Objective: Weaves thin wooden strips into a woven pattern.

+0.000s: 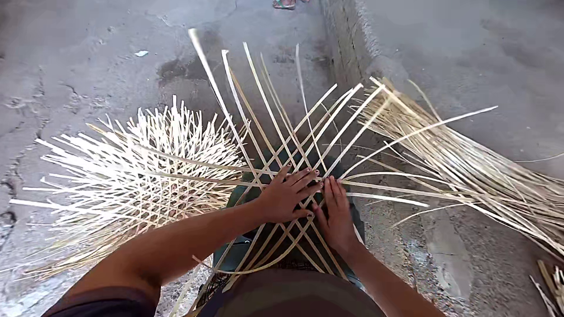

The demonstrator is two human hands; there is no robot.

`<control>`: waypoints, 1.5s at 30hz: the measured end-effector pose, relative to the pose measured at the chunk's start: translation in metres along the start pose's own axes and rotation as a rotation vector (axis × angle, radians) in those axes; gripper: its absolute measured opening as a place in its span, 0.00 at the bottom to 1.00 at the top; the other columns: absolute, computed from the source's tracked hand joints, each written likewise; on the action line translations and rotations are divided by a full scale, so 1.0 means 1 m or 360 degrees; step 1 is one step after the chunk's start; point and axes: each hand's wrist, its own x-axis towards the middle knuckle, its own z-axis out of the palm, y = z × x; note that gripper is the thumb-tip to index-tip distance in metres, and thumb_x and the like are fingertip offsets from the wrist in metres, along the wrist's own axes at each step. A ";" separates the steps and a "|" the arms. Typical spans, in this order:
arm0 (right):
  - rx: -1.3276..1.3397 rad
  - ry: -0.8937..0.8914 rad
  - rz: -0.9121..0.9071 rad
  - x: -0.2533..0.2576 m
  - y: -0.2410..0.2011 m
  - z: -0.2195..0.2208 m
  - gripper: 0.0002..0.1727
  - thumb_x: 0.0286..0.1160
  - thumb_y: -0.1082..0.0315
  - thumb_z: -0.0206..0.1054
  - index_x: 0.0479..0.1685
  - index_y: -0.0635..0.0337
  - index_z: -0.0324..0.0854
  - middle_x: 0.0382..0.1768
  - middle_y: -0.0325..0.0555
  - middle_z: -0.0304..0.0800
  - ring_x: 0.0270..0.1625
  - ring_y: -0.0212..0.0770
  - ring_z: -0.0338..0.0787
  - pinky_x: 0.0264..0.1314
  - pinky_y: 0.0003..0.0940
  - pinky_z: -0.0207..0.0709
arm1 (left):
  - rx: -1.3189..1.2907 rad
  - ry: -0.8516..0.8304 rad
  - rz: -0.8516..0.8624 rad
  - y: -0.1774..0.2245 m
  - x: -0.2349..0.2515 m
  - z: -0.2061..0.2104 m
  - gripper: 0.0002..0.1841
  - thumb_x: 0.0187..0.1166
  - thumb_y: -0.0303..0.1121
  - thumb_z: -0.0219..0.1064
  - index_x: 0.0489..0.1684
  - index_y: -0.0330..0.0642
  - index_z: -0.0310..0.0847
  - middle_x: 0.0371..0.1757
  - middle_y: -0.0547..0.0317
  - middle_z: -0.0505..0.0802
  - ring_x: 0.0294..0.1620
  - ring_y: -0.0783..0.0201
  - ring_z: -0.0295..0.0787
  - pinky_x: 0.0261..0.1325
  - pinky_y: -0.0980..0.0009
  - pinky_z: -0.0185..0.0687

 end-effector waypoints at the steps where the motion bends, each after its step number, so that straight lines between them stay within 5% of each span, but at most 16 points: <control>1: 0.0024 -0.0003 0.0018 0.001 0.000 -0.001 0.38 0.87 0.48 0.56 0.87 0.69 0.65 0.87 0.64 0.64 0.91 0.63 0.60 0.93 0.56 0.54 | 0.0007 0.0016 0.0013 0.000 0.000 -0.003 0.40 0.85 0.69 0.44 0.97 0.64 0.47 0.98 0.61 0.51 0.98 0.54 0.39 0.90 0.30 0.29; 4: 0.0071 -0.0031 0.0044 0.004 -0.010 -0.021 0.30 0.87 0.53 0.58 0.82 0.62 0.74 0.84 0.61 0.71 0.89 0.60 0.66 0.91 0.55 0.60 | 0.0017 0.0094 0.0040 -0.001 -0.007 -0.001 0.38 0.88 0.66 0.42 0.96 0.61 0.50 0.97 0.60 0.54 0.97 0.55 0.43 0.91 0.34 0.36; 6: 0.0063 0.0153 0.0005 0.017 -0.018 -0.033 0.19 0.85 0.64 0.61 0.69 0.59 0.86 0.72 0.58 0.84 0.76 0.56 0.83 0.78 0.52 0.77 | 0.0027 0.0166 0.0042 -0.006 -0.007 0.006 0.37 0.88 0.65 0.41 0.95 0.61 0.54 0.96 0.60 0.57 0.97 0.55 0.46 0.91 0.36 0.40; 8: 0.0087 0.0310 -0.0012 0.034 -0.016 -0.035 0.16 0.83 0.72 0.59 0.62 0.61 0.87 0.63 0.57 0.90 0.66 0.52 0.89 0.69 0.48 0.83 | 0.0035 0.0192 0.0050 -0.009 -0.005 0.012 0.36 0.89 0.65 0.41 0.94 0.61 0.56 0.96 0.61 0.57 0.97 0.55 0.45 0.91 0.36 0.40; 12: 0.0370 0.0444 0.0461 0.056 0.010 -0.001 0.17 0.87 0.66 0.61 0.69 0.62 0.79 0.55 0.50 0.89 0.55 0.39 0.90 0.60 0.38 0.85 | -0.0033 0.0318 0.0033 -0.018 -0.002 0.016 0.32 0.91 0.60 0.44 0.92 0.59 0.61 0.95 0.59 0.61 0.96 0.54 0.47 0.92 0.38 0.42; 14: 0.0470 0.0416 0.0584 0.063 0.012 0.005 0.21 0.83 0.63 0.66 0.71 0.61 0.76 0.51 0.48 0.88 0.50 0.37 0.90 0.54 0.35 0.87 | -0.0217 0.0604 -0.0108 -0.022 -0.005 0.016 0.26 0.90 0.47 0.55 0.85 0.50 0.71 0.87 0.51 0.74 0.92 0.49 0.58 0.90 0.43 0.55; 16: 0.0472 0.0315 0.0670 0.072 0.009 0.001 0.28 0.77 0.61 0.74 0.75 0.58 0.73 0.49 0.48 0.88 0.47 0.39 0.90 0.50 0.38 0.86 | -0.0345 0.0707 -0.0300 -0.028 -0.011 0.011 0.27 0.85 0.39 0.65 0.82 0.39 0.71 0.82 0.41 0.76 0.91 0.41 0.57 0.88 0.47 0.61; 24: 0.0473 0.0311 0.0794 0.082 0.009 0.007 0.28 0.68 0.67 0.77 0.69 0.55 0.74 0.36 0.42 0.86 0.34 0.38 0.85 0.35 0.35 0.80 | -0.0452 0.0538 -0.0275 -0.044 -0.021 -0.002 0.32 0.79 0.40 0.71 0.81 0.35 0.69 0.84 0.41 0.72 0.93 0.45 0.54 0.89 0.55 0.62; 30: 0.0415 0.0310 0.0667 0.080 0.011 0.008 0.24 0.73 0.68 0.72 0.69 0.56 0.75 0.38 0.43 0.85 0.37 0.38 0.84 0.35 0.33 0.78 | -0.0631 0.0285 -0.0178 -0.059 -0.028 -0.012 0.36 0.76 0.40 0.75 0.85 0.41 0.69 0.89 0.43 0.64 0.95 0.46 0.44 0.92 0.57 0.57; 32: 0.0234 0.0289 0.0397 0.076 0.010 0.008 0.18 0.78 0.66 0.69 0.66 0.56 0.83 0.47 0.50 0.85 0.49 0.48 0.84 0.49 0.43 0.80 | -0.0664 0.0208 -0.0144 -0.062 -0.029 -0.018 0.39 0.73 0.41 0.77 0.87 0.42 0.67 0.90 0.44 0.62 0.96 0.47 0.42 0.91 0.59 0.57; 34: 0.0028 0.0187 0.0106 0.074 0.008 0.010 0.17 0.83 0.61 0.64 0.65 0.43 0.89 0.57 0.55 0.83 0.58 0.56 0.82 0.60 0.55 0.75 | -0.0655 0.0174 -0.0103 -0.065 -0.029 -0.020 0.40 0.73 0.41 0.77 0.87 0.41 0.67 0.90 0.45 0.63 0.95 0.47 0.43 0.92 0.60 0.56; 37: -0.0132 0.0075 -0.0032 0.070 0.005 0.015 0.16 0.84 0.57 0.61 0.63 0.33 0.91 0.65 0.55 0.83 0.63 0.57 0.81 0.62 0.57 0.73 | -0.0640 0.0158 -0.0063 -0.067 -0.029 -0.019 0.40 0.72 0.39 0.78 0.87 0.41 0.67 0.91 0.48 0.65 0.97 0.47 0.40 0.95 0.57 0.48; 45: -0.0146 0.0152 0.0054 0.070 0.003 0.021 0.15 0.86 0.50 0.62 0.56 0.38 0.93 0.57 0.51 0.83 0.60 0.53 0.79 0.65 0.52 0.68 | -0.0698 0.0187 -0.0008 -0.071 -0.028 -0.019 0.38 0.70 0.36 0.79 0.84 0.38 0.71 0.89 0.50 0.69 0.96 0.46 0.42 0.95 0.57 0.47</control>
